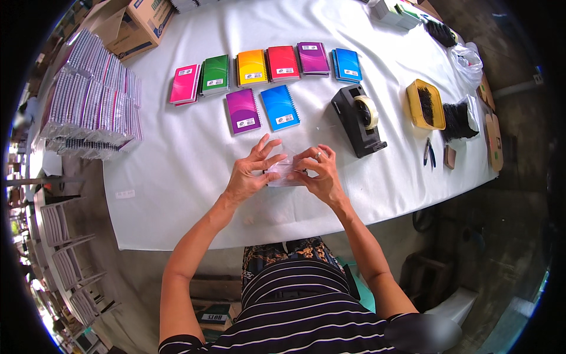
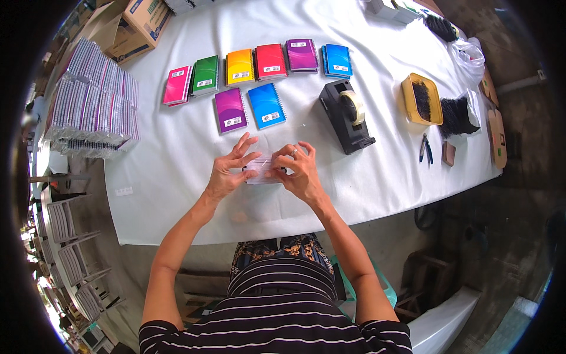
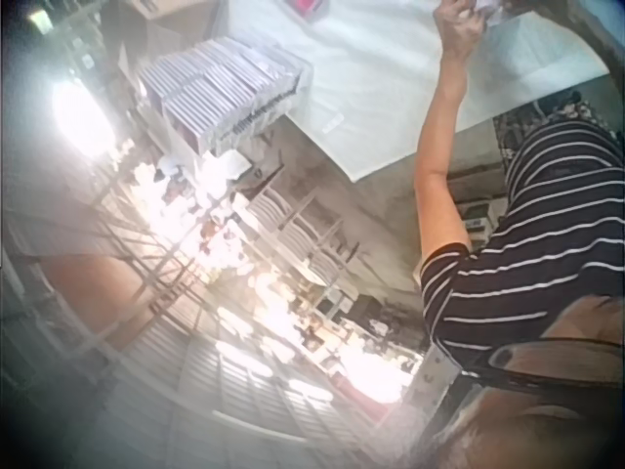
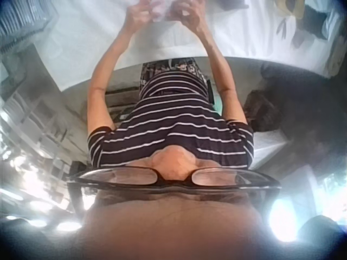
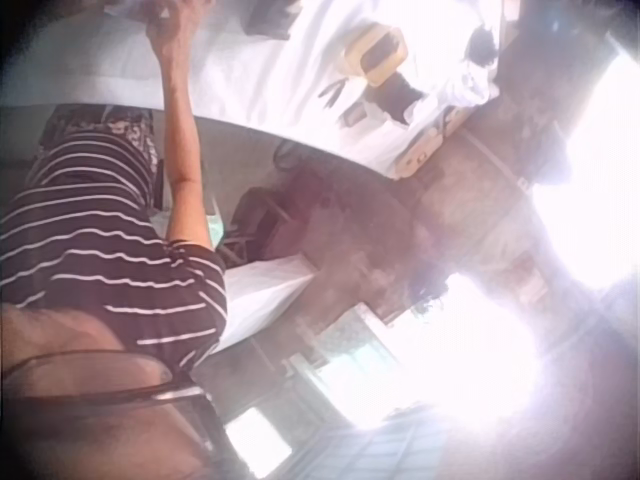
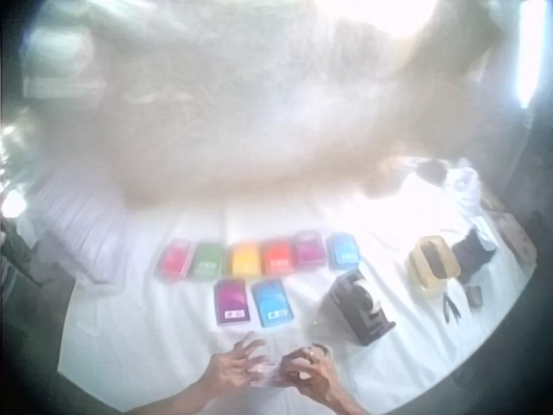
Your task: The person places a notebook into a plastic bag, pulls a length of tape from a dispenser, and seals the bag by hand. They then gather various colored notebooks into a stack and move them aside.
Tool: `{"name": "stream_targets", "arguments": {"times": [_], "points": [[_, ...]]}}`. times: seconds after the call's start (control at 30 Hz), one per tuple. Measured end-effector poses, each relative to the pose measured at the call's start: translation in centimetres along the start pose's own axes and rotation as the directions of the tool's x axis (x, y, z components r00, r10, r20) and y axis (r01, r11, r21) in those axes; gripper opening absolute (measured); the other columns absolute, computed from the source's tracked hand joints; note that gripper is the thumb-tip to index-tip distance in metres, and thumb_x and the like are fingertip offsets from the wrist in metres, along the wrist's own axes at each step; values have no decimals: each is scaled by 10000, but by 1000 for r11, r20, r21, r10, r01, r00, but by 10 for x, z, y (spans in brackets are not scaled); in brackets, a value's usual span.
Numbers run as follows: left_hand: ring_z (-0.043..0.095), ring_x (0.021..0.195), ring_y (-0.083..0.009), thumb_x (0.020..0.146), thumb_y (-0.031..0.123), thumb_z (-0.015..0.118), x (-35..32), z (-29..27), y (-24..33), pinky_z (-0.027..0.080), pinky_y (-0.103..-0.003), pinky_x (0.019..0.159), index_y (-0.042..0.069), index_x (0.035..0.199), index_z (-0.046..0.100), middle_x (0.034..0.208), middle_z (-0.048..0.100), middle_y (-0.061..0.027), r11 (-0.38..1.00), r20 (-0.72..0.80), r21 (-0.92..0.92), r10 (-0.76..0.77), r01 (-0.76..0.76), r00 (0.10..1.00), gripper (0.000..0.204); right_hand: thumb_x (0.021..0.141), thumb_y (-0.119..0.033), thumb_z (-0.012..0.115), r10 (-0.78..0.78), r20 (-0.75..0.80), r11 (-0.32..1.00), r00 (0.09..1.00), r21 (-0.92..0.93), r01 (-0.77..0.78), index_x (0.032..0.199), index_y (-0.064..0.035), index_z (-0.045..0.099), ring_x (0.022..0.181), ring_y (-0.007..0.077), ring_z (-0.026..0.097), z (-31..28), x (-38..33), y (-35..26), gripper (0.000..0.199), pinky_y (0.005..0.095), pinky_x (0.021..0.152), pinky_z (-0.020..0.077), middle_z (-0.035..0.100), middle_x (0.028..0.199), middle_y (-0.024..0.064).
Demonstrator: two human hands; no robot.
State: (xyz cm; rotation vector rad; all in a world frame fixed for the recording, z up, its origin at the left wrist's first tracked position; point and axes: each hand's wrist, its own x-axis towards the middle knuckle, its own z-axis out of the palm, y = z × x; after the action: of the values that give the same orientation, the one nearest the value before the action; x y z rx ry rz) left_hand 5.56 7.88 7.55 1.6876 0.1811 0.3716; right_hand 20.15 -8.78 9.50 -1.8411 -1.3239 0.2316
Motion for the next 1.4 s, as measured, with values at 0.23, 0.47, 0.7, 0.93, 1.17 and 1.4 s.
{"name": "stream_targets", "arguments": {"times": [0.23,0.47,0.7,0.93,1.17,1.4], "points": [[411,1348,-233,669,36,786,17,5,18,295,-355,1115,47,1348,521,1443,462,-107,922,-42,-320,-243,217,969,728,689,-157,830,336,80,869,939,359,-341,883,-55,683,948,148,559,2,7,4,264,313,907,383,612,890,9],[455,1305,-190,704,74,731,48,-30,1,309,-334,1079,-8,1147,669,1352,555,-106,783,502,-177,-449,596,739,456,670,-13,744,451,343,580,824,588,-563,876,-48,751,871,135,497,-4,16,5,208,269,814,405,526,821,-3],[336,1397,-276,763,149,720,42,-33,0,239,-499,1142,78,1186,671,1384,533,-82,968,574,108,-247,226,781,432,652,72,631,354,256,683,900,586,-436,796,-78,766,904,141,501,1,14,-5,247,275,805,412,525,885,5],[192,1437,-354,709,324,785,17,-24,50,223,-626,1109,256,1358,527,1500,372,80,513,520,747,-54,-423,852,702,683,65,624,216,203,879,955,385,-281,873,-133,770,1016,176,506,0,9,-7,311,324,917,397,577,1095,21],[237,1429,-315,676,246,801,-7,-13,43,189,-590,1133,262,1349,534,1443,450,107,360,425,838,43,-411,904,724,761,-46,680,374,93,789,923,492,-369,971,-85,749,1103,254,555,-118,-4,54,225,382,936,434,592,1226,123],[256,1423,-316,699,208,783,-16,34,40,174,-578,1135,247,1344,546,1417,485,115,379,209,899,66,-218,976,688,755,-324,772,811,118,538,572,230,-811,953,15,717,1081,241,565,-173,-13,167,397,429,906,450,651,1097,158]]}}
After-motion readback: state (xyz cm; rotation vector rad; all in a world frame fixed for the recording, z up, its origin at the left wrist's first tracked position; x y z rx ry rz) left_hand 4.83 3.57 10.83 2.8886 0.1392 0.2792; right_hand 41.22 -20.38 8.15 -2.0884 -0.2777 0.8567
